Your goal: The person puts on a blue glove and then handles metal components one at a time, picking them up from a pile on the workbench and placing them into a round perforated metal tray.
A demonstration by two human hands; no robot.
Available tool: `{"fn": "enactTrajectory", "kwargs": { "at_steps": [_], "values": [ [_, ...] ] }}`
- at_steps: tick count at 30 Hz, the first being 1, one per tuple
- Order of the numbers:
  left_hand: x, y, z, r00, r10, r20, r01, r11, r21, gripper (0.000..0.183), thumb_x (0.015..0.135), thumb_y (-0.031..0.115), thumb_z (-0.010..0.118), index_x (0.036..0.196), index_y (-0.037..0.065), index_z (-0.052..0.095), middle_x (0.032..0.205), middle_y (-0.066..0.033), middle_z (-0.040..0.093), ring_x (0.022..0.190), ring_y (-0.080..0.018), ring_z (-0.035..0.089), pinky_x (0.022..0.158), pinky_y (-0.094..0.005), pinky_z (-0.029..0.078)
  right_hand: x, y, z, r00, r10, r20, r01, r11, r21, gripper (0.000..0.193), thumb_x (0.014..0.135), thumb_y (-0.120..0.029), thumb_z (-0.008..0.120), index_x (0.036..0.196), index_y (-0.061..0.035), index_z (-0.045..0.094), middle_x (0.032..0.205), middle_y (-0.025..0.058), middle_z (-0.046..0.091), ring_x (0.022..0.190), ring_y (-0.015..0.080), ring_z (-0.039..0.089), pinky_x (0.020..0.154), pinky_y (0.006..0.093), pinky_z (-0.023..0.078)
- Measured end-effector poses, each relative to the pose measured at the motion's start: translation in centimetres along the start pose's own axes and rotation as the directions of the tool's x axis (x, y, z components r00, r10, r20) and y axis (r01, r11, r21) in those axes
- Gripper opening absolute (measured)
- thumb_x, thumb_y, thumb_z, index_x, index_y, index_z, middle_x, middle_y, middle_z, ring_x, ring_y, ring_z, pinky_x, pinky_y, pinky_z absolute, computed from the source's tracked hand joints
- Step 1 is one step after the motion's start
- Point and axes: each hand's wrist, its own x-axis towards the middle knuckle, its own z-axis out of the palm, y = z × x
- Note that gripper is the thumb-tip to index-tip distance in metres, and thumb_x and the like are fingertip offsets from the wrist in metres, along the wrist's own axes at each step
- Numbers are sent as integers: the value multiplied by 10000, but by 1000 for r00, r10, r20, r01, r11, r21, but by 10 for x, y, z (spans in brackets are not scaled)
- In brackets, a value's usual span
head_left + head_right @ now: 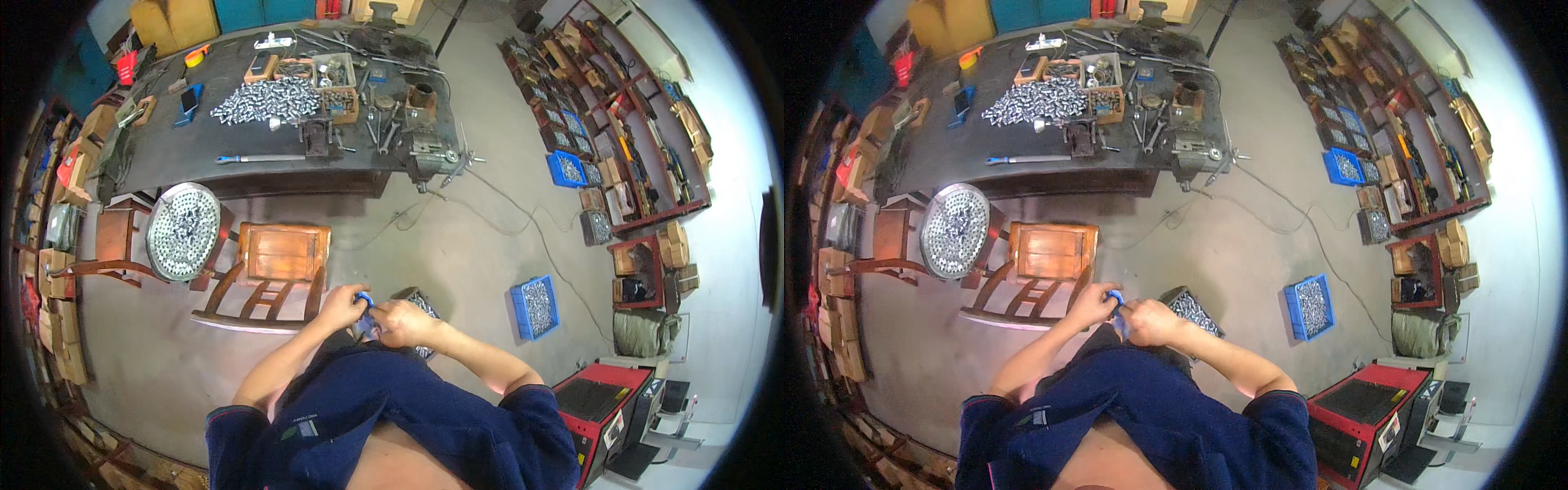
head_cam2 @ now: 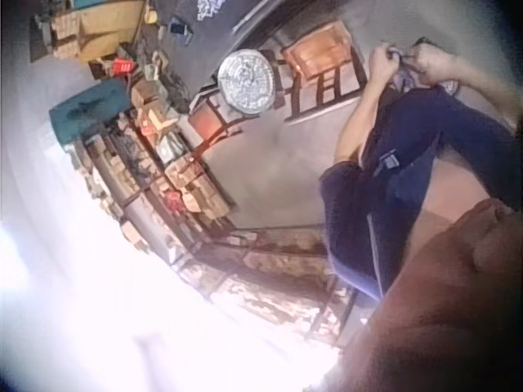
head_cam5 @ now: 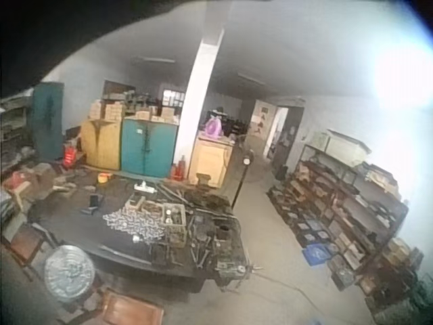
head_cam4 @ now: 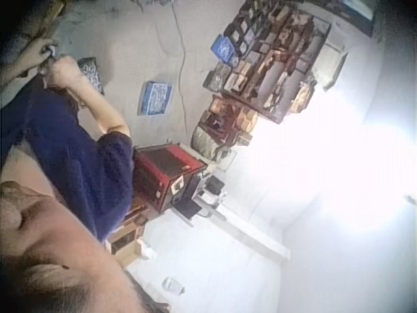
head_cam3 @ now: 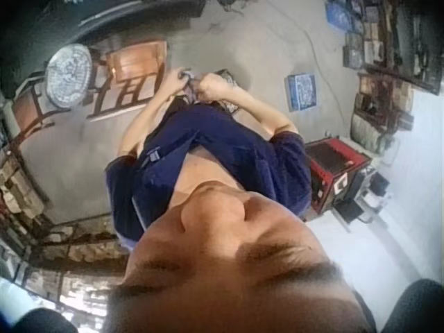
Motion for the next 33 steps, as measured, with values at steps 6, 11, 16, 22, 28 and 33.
{"fn": "enactTrajectory", "kwargs": {
  "at_steps": [6, 11, 16, 22, 28, 33],
  "values": [
    [24, -10, -12, 988, 4, -152, -33, 981, -191, 248, 778, 111, 540, 968, -18, 633, 597, -164, 607, 486, -199, 607, 515, -320, 486, 26, 8, -46, 952, -173, -254, 159, 984, -76, 526, 577, -117, 583, 1082, 20, 530, 1021, 220, 560, 944, 343, 560, 775, 393, 486],
    [37, -11, -26, 976, -90, -200, -2, 909, -418, 231, 827, 11, 466, 997, -33, 616, 643, -102, 618, 525, -146, 593, 494, -268, 467, 69, 7, -44, 984, -116, -138, 130, 987, 97, 430, 582, -90, 587, 985, 22, 486, 1003, 230, 545, 897, 358, 561, 739, 428, 476],
    [67, -17, -35, 931, -159, -329, 38, 938, -345, 231, 793, 8, 463, 933, -12, 645, 608, -91, 611, 510, -134, 590, 493, -279, 472, 117, 53, -61, 973, -52, 224, 73, 994, -84, 416, 593, -152, 600, 953, 12, 471, 744, 207, 599, 731, 392, 591, 666, 464, 488],
    [161, 13, -44, 848, -89, -522, 96, 995, -13, 185, 756, 131, 542, 856, 25, 655, 713, -238, 590, 670, -372, 600, 605, -416, 475, 171, 138, -112, 839, -211, 502, 397, 867, -301, 154, 590, -183, 593, 664, -55, 639, 666, 149, 628, 675, 295, 640, 606, 418, 490],
    [262, 32, -66, 839, -146, -524, 68, 984, -165, 177, 761, 123, 548, 816, -15, 643, 626, -210, 581, 548, -290, 601, 526, -366, 463, 198, 203, -152, 619, -556, 555, 729, 669, -144, 150, 528, -184, 606, 609, -62, 638, 589, 140, 596, 607, 320, 611, 558, 424, 478],
    [306, 47, -90, 769, -242, -591, 116, 963, -243, 184, 755, 77, 528, 845, -48, 630, 555, -127, 572, 501, -138, 552, 475, -309, 427, 232, 264, -200, 892, -190, 409, 98, 967, 235, 247, 576, -224, 615, 675, 1, 638, 680, 184, 624, 638, 325, 611, 596, 384, 485]
  ]
}}
